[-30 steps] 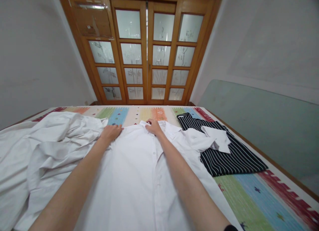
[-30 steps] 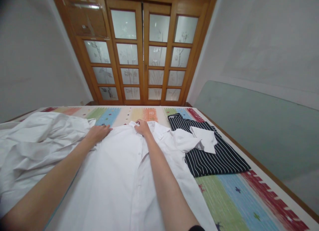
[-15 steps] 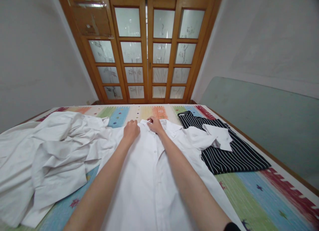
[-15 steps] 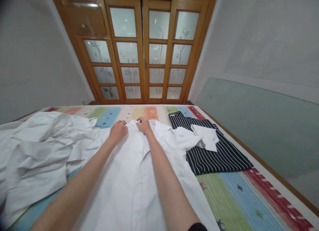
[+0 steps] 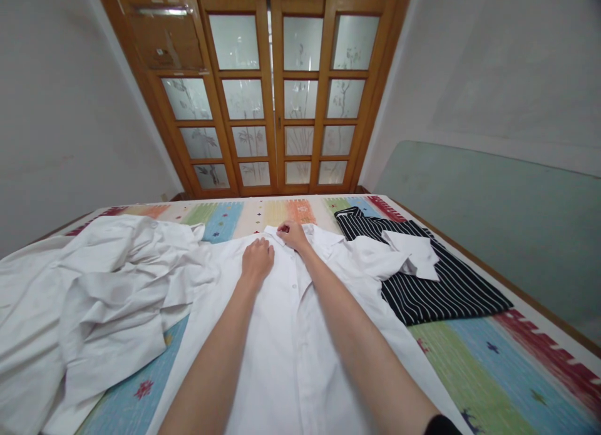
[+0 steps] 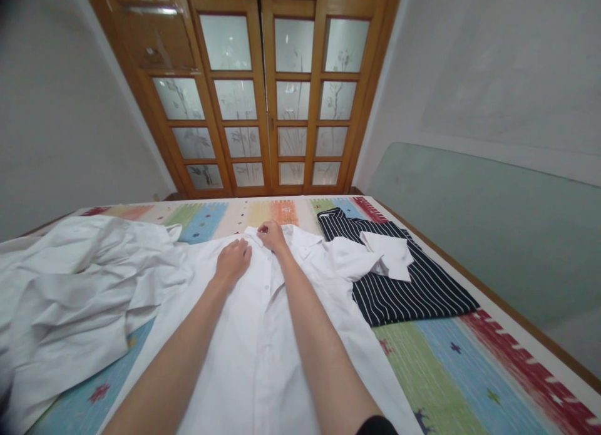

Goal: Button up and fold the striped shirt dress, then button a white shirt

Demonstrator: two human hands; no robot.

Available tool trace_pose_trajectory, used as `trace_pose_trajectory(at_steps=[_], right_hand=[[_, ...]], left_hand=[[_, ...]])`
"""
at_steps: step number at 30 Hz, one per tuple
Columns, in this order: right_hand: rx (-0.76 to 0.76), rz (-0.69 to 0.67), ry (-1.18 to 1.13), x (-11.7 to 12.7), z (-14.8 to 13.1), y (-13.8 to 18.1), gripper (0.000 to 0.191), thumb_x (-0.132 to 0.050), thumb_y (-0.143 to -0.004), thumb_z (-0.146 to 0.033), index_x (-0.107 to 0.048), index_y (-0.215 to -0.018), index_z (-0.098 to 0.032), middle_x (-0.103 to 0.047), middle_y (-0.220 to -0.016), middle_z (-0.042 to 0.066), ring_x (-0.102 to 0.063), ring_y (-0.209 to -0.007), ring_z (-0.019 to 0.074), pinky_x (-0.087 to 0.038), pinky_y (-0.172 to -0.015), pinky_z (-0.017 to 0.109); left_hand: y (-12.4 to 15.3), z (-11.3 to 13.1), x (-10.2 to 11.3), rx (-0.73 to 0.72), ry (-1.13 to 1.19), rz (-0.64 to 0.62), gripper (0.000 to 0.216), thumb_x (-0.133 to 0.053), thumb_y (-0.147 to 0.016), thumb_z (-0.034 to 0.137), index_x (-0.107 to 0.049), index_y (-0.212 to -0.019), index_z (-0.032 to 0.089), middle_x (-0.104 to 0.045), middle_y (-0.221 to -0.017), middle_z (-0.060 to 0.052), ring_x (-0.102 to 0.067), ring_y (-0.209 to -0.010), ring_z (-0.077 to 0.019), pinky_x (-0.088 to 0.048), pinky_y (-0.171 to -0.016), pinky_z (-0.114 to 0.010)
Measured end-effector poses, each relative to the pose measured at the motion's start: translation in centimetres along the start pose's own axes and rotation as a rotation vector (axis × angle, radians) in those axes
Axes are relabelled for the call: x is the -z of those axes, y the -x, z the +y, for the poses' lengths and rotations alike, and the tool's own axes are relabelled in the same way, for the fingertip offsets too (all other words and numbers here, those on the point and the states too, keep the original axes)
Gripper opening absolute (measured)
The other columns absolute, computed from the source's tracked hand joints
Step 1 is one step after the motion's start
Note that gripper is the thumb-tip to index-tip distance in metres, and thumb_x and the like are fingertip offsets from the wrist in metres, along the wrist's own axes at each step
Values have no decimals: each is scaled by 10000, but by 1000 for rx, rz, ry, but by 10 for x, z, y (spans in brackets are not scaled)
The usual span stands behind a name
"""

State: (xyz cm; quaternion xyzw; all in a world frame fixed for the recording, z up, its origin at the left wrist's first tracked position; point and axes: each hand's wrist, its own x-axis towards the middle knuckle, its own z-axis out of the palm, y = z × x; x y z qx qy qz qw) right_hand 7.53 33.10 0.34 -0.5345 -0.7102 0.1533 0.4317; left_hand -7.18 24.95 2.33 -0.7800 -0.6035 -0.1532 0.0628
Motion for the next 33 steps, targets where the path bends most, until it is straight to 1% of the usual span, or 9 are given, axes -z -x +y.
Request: trace_pose_trajectory(at_steps=[7, 10, 12, 15, 19, 23, 26, 29, 33], right_hand=[[-13, -29, 85, -1, -2, 0, 50, -648, -726, -128, -696, -730, -140, -670, -751, 33, -583, -716, 141, -457, -708, 246], [-13, -48, 131, -2, -3, 0, 72, -630, -758, -138, -702, -770, -137, -671, -786, 44, -588, -758, 148, -455, -743, 251], [-14, -64, 169, -2, -6, 0, 94, -612, -779, -140, -705, -787, -134, -674, -825, 63, -591, -812, 162, -453, -784, 267], [-9, -98, 233, -1, -13, 3, 138, -577, -802, -120, -712, -828, -132, -677, -906, 99, -586, -913, 190, -435, -867, 302], [37, -188, 312, 9, -27, 10, 147, -607, -792, -127, -722, -882, -146, -675, -1006, 129, -579, -993, 210, -402, -932, 305], [78, -300, 409, 36, -33, 20, 164, -632, -785, -127, -734, -901, -183, -703, -941, 99, -604, -932, 209, -419, -895, 290], [84, -322, 499, 68, -32, 27, 239, -599, -775, -49, -743, -897, -196, -711, -987, 105, -573, -1048, 248, -390, -954, 337], [68, -314, 586, 100, -29, 32, 253, -593, -762, -15, -748, -865, -186, -677, -1090, 136, -505, -1164, 286, -370, -983, 368], [-64, -316, 733, 124, -24, 35, 218, -545, -866, -161, -726, -977, -209, -596, -1200, 144, -516, -1171, 274, -406, -946, 357]], left_hand=[[14, -2, -8, -70, -26, -41, 501, -342, -963, 305, -452, -1385, 57, -428, -1475, -200, -377, -1378, -329, -320, -1112, -481], [19, -1, -8, -118, 1, 52, 536, -368, -945, 285, -384, -1444, 90, -332, -1538, -173, -283, -1428, -328, -290, -1132, -504], [21, 1, -7, -177, 8, 104, 498, -381, -927, 226, -440, -1411, 121, -383, -1516, -154, -286, -1432, -293, -274, -1149, -479], [25, 5, -6, -196, 2, 36, 435, -353, -935, 188, -534, -1323, 111, -524, -1408, -163, -408, -1369, -269, -323, -1127, -445], [32, 8, -6, -161, -13, -48, 490, -341, -967, 296, -465, -1378, 60, -450, -1461, -193, -374, -1386, -300, -318, -1121, -472], [36, 9, -5, -125, -30, -54, 521, -352, -965, 336, -455, -1379, 36, -416, -1474, -224, -348, -1399, -318, -280, -1136, -478], [37, 11, -1, -114, -19, -5, 475, -388, -947, 306, -525, -1305, 24, -496, -1409, -231, -400, -1368, -316, -293, -1134, -452], [39, 12, 3, -121, 15, 42, 376, -415, -923, 250, -606, -1194, 72, -586, -1322, -200, -459, -1325, -291, -332, -1117, -423], [40, 12, 5, -129, 72, 64, 310, -437, -898, 204, -643, -1117, 130, -626, -1276, -158, -526, -1252, -259, -392, -1079, -382]])
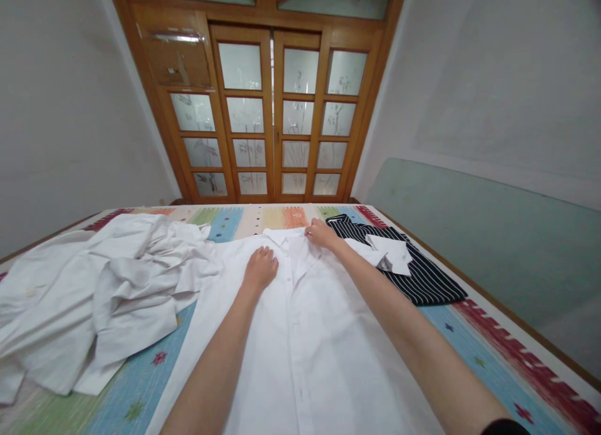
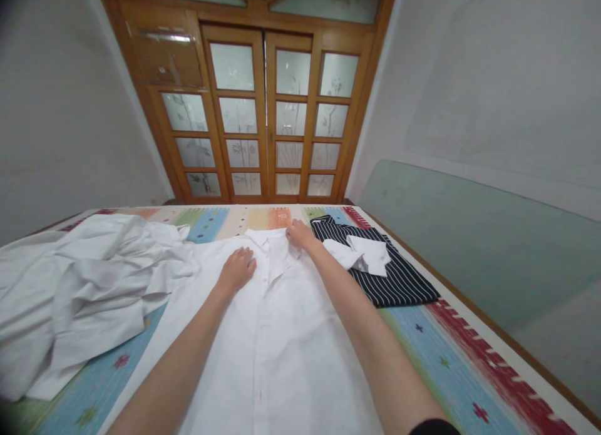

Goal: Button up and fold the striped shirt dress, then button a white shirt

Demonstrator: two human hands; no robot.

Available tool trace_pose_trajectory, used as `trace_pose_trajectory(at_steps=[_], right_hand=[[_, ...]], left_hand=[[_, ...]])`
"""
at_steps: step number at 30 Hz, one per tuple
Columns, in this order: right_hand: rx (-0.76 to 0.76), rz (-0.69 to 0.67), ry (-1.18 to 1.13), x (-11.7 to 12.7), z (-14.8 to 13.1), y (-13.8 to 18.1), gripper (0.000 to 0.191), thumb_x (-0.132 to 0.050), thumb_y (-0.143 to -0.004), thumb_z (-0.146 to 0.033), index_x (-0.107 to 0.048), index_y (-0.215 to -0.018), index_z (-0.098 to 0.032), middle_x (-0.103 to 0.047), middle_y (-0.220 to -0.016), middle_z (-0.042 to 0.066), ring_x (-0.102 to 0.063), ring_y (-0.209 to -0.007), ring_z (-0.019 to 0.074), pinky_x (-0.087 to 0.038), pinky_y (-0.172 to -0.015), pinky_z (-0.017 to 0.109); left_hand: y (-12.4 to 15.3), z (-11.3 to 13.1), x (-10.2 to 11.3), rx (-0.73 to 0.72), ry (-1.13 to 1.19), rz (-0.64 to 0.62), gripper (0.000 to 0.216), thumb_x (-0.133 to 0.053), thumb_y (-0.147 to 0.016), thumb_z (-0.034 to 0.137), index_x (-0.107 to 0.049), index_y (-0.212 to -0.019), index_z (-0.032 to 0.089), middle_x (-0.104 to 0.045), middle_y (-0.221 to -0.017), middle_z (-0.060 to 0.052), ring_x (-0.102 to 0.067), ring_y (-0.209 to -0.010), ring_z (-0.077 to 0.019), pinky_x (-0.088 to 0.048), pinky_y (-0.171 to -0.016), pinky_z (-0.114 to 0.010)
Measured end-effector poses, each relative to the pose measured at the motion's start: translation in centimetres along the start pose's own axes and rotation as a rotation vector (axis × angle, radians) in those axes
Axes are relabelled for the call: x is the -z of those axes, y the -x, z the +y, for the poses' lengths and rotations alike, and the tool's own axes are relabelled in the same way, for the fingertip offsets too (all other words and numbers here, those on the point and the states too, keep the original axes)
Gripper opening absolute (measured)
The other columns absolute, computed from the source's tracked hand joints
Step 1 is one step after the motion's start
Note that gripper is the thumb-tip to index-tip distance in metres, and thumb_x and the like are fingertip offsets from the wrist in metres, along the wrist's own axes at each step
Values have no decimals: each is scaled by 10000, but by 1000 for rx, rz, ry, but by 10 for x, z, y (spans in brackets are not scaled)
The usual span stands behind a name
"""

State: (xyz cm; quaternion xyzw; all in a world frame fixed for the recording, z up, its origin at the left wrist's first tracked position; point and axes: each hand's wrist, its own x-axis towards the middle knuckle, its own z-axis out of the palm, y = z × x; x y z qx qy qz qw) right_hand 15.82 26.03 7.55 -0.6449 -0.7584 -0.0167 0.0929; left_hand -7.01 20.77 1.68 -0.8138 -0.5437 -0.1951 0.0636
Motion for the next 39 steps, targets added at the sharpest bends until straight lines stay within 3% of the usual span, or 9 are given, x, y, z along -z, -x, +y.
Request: trace_pose_trajectory(at_steps=[4, 6, 12, 23, 26, 31, 35, 39], right_hand=[[-142, -11, 24, -4, 2, -2, 426, -553, -884, -374, -575, -1267, -189, -559, -1260, 190, -550, -1150, 328, -445, -892, 418], [-228, -23, 21, -7, -1, -6, 518, -576, -866, -406, -514, -1322, -168, -583, -1242, 201, -576, -1125, 329, -459, -870, 412], [-313, -58, 9, -9, -9, -25, 286, -600, -832, -216, -674, -1094, -129, -662, -1134, 215, -622, -1090, 306, -472, -841, 349], [-353, -16, -163, -5, -2, -38, 309, -612, -764, -55, -662, -1061, -125, -641, -1177, 215, -606, -1127, 327, -479, -904, 404], [-390, -23, -280, -4, 0, -43, 321, -687, -720, -96, -633, -1036, -120, -670, -1085, 190, -664, -991, 294, -533, -801, 366], [-432, -49, -523, -7, -3, -50, 428, -663, -744, -76, -520, -1146, -109, -673, -767, 48, -641, -554, 137, -527, -505, 223], [-367, -43, -634, -16, -11, -49, 413, -516, -788, 14, -507, -1185, -98, -655, -688, 5, -621, -514, 100, -521, -517, 182], [-238, -79, -633, -24, -16, -45, 326, -481, -762, 16, -651, -1012, -105, -700, -739, 35, -649, -602, 120, -535, -609, 201]], left_hand=[[-1, -1, -1, 20, 35, 7, 292, -446, -890, 196, -652, -1094, 152, -639, -1256, -134, -547, -1214, -249, -417, -1054, -382], [-2, -1, -1, 30, 50, 11, 279, -449, -889, 194, -655, -1075, 158, -652, -1225, -126, -553, -1194, -244, -427, -1038, -376], [-3, -1, 0, 55, 83, 20, 238, -454, -889, 184, -654, -1017, 166, -679, -1108, -120, -573, -1124, -238, -441, -993, -364], [-4, 0, -2, 69, 97, 7, 225, -447, -894, 191, -641, -1001, 151, -672, -1053, -126, -577, -1074, -236, -437, -956, -350], [-4, 0, -3, 67, 98, 9, 234, -452, -890, 187, -642, -1017, 137, -668, -1083, -133, -573, -1082, -238, -430, -967, -352], [-5, 0, -3, 74, 85, 16, 222, -454, -894, 190, -644, -1001, 146, -674, -1086, -116, -579, -1074, -229, -441, -955, -336], [-5, 0, -3, 74, 71, 11, 229, -449, -901, 200, -645, -1011, 156, -680, -1093, -112, -586, -1078, -232, -449, -959, -342], [-4, -1, -3, 45, 72, -3, 268, -461, -913, 259, -633, -1094, 162, -654, -1208, -116, -549, -1185, -251, -417, -1032, -368]])
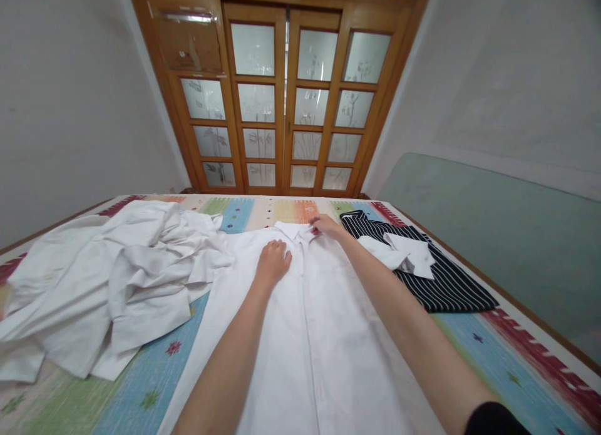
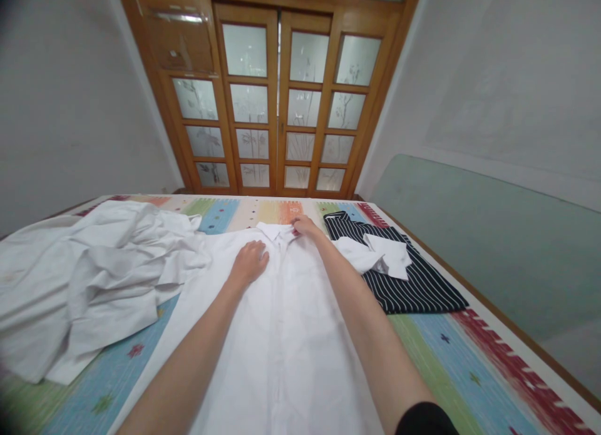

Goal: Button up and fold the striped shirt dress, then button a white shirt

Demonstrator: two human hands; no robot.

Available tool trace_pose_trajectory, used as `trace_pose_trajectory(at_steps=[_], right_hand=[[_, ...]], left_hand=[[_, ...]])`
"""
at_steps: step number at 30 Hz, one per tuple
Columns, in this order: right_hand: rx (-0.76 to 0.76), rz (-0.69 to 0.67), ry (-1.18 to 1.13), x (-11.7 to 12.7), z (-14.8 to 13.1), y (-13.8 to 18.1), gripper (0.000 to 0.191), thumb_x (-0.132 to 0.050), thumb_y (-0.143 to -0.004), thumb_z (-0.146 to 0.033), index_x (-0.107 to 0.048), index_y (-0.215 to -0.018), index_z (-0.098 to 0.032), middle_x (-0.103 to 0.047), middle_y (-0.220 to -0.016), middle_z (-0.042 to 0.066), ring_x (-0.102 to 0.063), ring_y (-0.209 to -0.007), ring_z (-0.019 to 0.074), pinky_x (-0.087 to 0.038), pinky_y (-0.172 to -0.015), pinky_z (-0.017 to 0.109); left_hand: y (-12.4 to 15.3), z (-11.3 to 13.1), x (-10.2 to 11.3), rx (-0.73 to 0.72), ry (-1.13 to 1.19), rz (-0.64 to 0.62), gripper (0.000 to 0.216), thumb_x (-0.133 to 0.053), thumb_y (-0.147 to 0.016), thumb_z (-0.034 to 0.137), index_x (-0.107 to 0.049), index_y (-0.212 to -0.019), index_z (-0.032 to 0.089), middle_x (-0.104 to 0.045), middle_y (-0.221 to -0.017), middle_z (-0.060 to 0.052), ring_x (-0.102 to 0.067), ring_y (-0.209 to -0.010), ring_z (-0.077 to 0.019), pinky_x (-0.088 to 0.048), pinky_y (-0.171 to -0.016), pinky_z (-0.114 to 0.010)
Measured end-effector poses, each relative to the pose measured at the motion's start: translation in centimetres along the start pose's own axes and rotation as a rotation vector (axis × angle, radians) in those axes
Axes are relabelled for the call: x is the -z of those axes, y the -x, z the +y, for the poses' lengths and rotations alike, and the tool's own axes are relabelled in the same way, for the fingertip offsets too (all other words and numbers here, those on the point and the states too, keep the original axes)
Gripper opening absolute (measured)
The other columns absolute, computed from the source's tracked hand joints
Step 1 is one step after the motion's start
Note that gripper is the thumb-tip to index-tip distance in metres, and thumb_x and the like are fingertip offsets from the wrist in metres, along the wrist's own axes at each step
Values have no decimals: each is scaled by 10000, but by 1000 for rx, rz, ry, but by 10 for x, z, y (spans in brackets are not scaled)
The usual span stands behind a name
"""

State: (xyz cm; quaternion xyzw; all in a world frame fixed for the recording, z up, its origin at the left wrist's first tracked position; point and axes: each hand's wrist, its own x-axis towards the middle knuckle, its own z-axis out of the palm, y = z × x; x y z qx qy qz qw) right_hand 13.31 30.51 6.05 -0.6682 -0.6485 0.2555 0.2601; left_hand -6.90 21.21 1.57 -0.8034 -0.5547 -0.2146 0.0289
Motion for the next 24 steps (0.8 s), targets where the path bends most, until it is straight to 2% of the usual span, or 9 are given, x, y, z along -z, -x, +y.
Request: trace_pose_trajectory(at_steps=[5, 8, 14, 20, 24], right_hand=[[151, -70, 152, -9, 3, 1, 322, -555, -644, 10, -735, -870, -132, -727, -826, 40, -642, -741, 150, -500, -732, 216], [218, -40, 248, -14, 6, 0, 260, -581, -659, -20, -731, -845, -124, -715, -902, 70, -617, -831, 167, -472, -779, 228], [249, 106, 369, -25, 13, 3, 178, -539, -803, -75, -682, -903, -106, -659, -1052, 129, -553, -1031, 195, -408, -917, 268], [165, 250, 413, -40, 14, 13, 220, -479, -866, -128, -635, -1022, -118, -589, -1153, 167, -526, -1077, 247, -401, -947, 326], [173, 369, 411, -48, 16, 22, 303, -425, -879, -137, -590, -1133, -132, -535, -1232, 166, -502, -1107, 255, -390, -980, 333]], left_hand=[[1, 1, 3, -172, 82, -60, 335, -434, -948, 367, -596, -1181, 191, -653, -1230, -93, -525, -1237, -244, -405, -1065, -374], [1, 2, 6, -240, 104, -103, 369, -352, -982, 405, -588, -1185, 207, -655, -1228, -76, -539, -1221, -230, -405, -1064, -370], [1, 1, 10, -220, 107, -191, 461, -272, -995, 456, -525, -1296, 216, -555, -1385, -92, -449, -1327, -244, -348, -1109, -428], [2, 7, 9, -174, 73, -279, 661, -398, -923, 560, -376, -1444, 154, -430, -1491, -133, -333, -1407, -308, -208, -1168, -505], [5, 9, 10, -183, 49, -263, 727, -417, -917, 540, -235, -1519, 177, -351, -1539, -116, -304, -1423, -307, -203, -1169, -510]])
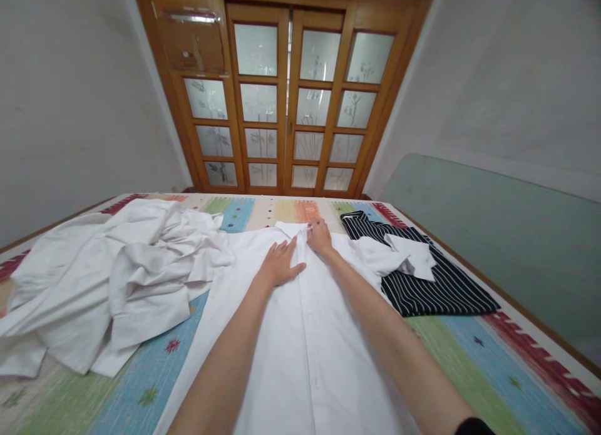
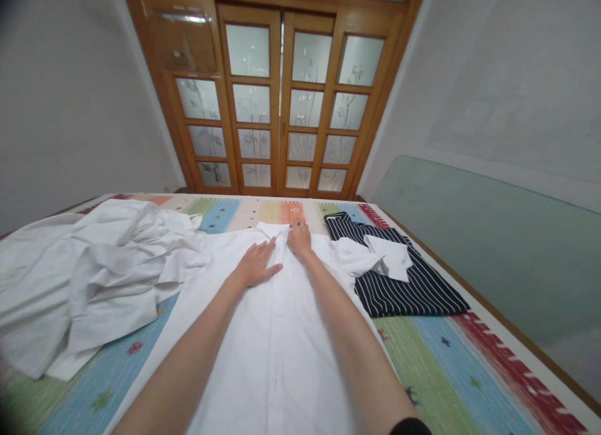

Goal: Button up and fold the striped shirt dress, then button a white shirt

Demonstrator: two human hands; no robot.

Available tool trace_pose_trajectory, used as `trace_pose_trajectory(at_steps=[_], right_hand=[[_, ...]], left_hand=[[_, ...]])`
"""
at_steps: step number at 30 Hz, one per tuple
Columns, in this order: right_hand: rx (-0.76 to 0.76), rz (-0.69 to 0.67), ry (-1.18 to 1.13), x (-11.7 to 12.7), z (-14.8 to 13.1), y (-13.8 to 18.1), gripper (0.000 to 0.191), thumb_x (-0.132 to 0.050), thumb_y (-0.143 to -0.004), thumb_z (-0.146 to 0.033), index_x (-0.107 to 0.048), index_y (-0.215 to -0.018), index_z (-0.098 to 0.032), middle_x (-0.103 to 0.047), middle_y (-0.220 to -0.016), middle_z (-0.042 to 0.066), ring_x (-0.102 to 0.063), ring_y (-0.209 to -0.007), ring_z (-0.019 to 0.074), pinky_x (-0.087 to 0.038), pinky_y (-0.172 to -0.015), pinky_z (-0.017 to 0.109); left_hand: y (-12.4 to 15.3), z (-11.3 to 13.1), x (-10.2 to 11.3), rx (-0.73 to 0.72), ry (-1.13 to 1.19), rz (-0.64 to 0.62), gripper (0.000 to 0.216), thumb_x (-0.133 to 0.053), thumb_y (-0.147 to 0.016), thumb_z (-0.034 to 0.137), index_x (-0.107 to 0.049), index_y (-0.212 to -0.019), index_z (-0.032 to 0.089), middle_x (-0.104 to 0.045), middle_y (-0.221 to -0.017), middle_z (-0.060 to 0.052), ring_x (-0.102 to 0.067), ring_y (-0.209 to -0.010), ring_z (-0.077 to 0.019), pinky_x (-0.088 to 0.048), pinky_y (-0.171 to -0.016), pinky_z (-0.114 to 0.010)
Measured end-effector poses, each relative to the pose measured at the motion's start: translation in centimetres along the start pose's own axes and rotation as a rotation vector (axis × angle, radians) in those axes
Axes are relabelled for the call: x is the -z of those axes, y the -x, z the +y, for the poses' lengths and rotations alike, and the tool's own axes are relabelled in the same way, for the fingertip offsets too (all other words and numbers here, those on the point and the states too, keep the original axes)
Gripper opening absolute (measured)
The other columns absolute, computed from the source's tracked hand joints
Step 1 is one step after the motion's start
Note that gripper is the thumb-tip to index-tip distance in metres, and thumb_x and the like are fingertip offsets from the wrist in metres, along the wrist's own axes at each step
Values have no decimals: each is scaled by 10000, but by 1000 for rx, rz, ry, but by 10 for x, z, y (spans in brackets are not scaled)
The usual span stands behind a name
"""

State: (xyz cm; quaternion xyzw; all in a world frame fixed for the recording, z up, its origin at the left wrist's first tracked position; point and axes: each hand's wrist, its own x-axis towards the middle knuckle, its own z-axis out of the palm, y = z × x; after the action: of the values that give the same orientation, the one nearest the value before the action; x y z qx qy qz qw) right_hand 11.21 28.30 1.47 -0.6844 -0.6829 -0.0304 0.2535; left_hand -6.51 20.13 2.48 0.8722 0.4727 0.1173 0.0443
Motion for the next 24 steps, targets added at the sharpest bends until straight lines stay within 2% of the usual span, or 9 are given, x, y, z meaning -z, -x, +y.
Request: trace_pose_trajectory(at_steps=[4, 8, 12, 15, 18, 21, 24], right_hand=[[47, -8, 31, 4, -2, 9, 380, -402, -878, -137, -521, -1238, -109, -495, -1298, 194, -480, -1139, 283, -371, -1006, 397], [159, -81, 106, 15, -5, 18, 429, -426, -866, -122, -491, -1290, -104, -427, -1389, 200, -439, -1210, 287, -360, -1021, 410], [241, -177, 160, 38, 4, 20, 342, -475, -875, -161, -579, -1200, -136, -454, -1374, 164, -447, -1207, 276, -383, -1005, 390], [238, -161, 181, 64, 23, 14, 292, -484, -896, -188, -627, -1147, -141, -543, -1276, 157, -473, -1171, 269, -367, -1017, 379], [140, -192, 209, 94, 50, 5, 264, -483, -904, -185, -672, -1081, -131, -614, -1180, 163, -504, -1152, 262, -366, -997, 346], [74, -314, 228, 119, 79, 0, 184, -569, -861, -185, -717, -959, -135, -689, -1043, 134, -602, -1002, 232, -424, -856, 280], [58, -412, 225, 134, 101, 3, 108, -675, -811, -248, -735, -847, -165, -728, -899, 78, -646, -815, 191, -437, -710, 239]], left_hand=[[1, -1, 2, -61, -46, -4, 570, -370, -945, 520, -392, -1457, 271, -214, -1595, -28, -275, -1432, -328, -237, -1150, -552], [-1, 0, 1, -52, -53, -16, 499, -272, -988, 440, -439, -1426, 270, -351, -1544, -21, -303, -1424, -298, -235, -1142, -580], [-4, 4, -4, 11, -55, -25, 493, -308, -976, 399, -442, -1424, 245, -400, -1517, -33, -308, -1421, -299, -198, -1147, -600], [-6, 5, -7, 27, -50, -15, 494, -320, -968, 386, -435, -1430, 253, -394, -1520, -39, -296, -1426, -305, -184, -1147, -605], [-5, 5, -7, 9, -33, -4, 480, -326, -965, 376, -449, -1421, 289, -396, -1520, -34, -298, -1424, -312, -187, -1137, -622], [-5, 5, -7, 4, -17, 14, 467, -341, -959, 364, -475, -1402, 304, -408, -1514, -33, -309, -1419, -310, -191, -1136, -621], [-4, 6, -6, 18, -3, 14, 464, -351, -957, 364, -485, -1396, 300, -414, -1510, -33, -312, -1419, -303, -191, -1142, -609]])
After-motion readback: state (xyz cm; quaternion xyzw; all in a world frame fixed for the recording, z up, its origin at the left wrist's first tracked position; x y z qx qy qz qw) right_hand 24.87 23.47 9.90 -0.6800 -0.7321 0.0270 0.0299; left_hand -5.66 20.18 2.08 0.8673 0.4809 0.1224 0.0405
